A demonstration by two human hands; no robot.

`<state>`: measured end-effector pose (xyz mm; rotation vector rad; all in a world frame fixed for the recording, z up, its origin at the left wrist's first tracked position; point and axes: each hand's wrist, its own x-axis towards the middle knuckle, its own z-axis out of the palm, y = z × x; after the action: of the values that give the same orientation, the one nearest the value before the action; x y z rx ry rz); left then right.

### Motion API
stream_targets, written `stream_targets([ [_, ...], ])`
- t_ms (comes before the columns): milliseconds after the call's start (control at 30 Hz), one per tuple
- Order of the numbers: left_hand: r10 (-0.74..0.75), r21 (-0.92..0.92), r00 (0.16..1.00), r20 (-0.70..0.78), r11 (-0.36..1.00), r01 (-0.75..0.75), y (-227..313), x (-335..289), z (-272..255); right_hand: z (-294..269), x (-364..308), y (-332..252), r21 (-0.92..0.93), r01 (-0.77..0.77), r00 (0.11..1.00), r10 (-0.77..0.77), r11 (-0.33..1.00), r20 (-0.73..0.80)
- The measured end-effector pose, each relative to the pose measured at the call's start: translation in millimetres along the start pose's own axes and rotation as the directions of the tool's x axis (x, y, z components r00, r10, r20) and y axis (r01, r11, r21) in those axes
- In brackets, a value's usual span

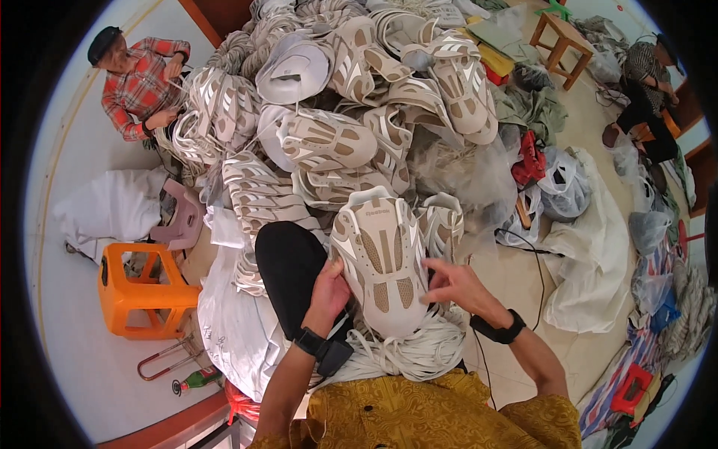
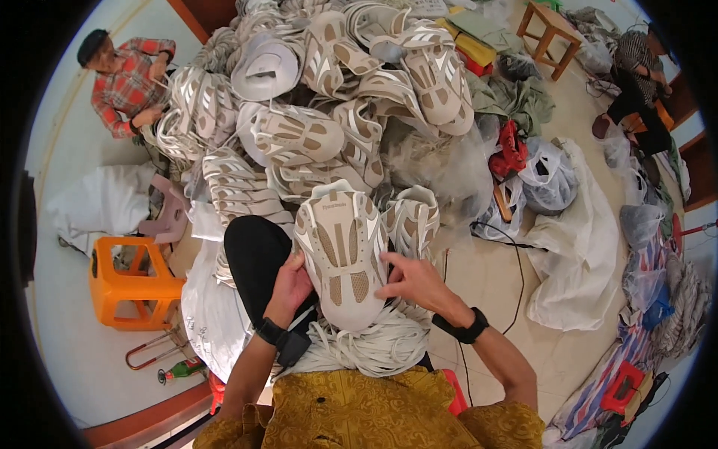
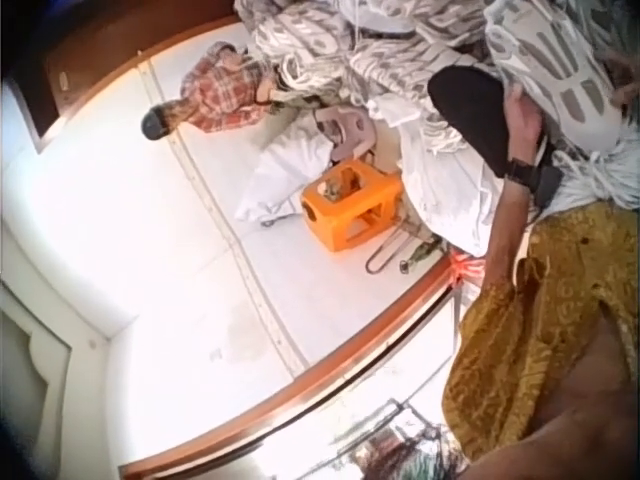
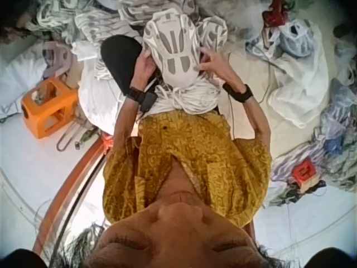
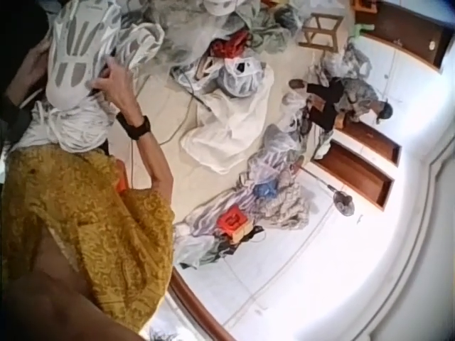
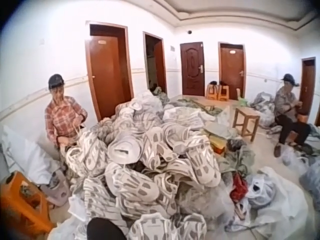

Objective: The recorder is threading long white laces through the eyelets of cream-colored sneaker uppers.

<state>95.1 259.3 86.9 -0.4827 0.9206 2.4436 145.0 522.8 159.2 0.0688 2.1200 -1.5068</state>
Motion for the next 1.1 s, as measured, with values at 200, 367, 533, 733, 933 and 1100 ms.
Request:
stream_targets([
  [200, 0.078, -0.074, 0.996, -0.039, 0.994, -0.081, -6, 2, 13, 22, -39, -29, -0.284, 0.686, 0.722, -0.676, 0.67, 0.15],
  [367, 0.233, -0.223, 0.972, -0.04, 0.946, -0.236, 11, 7, 18, 53, -34, -18, -0.423, 0.707, 0.698, -0.653, 0.566, 0.294],
  [533, 0.2, -0.361, 0.973, 0.119, 0.921, -0.145, 31, -30, 34, -7, -1, 0, -0.264, 0.299, 0.945, -0.323, 0.917, -0.049],
  [733, -0.027, -0.157, 0.999, 0.046, 0.987, 0.034, 24, -15, 37, 0, 39, -24, 0.964, 0.099, 0.994, -0.059, 0.249, -0.087],
  [933, 0.093, -0.205, 0.979, 0.184, 0.977, -0.055, 19, -10, 66, -24, 38, -15, 0.982, 0.171, 0.965, -0.213, 0.085, -0.15],
  [1100, 0.087, -0.041, 0.97, 0.228, 0.996, -0.08, 9, -13, 85, -35, -3, -47, 0.894, 0.362, 0.929, -0.181, 0.266, -0.322],
])
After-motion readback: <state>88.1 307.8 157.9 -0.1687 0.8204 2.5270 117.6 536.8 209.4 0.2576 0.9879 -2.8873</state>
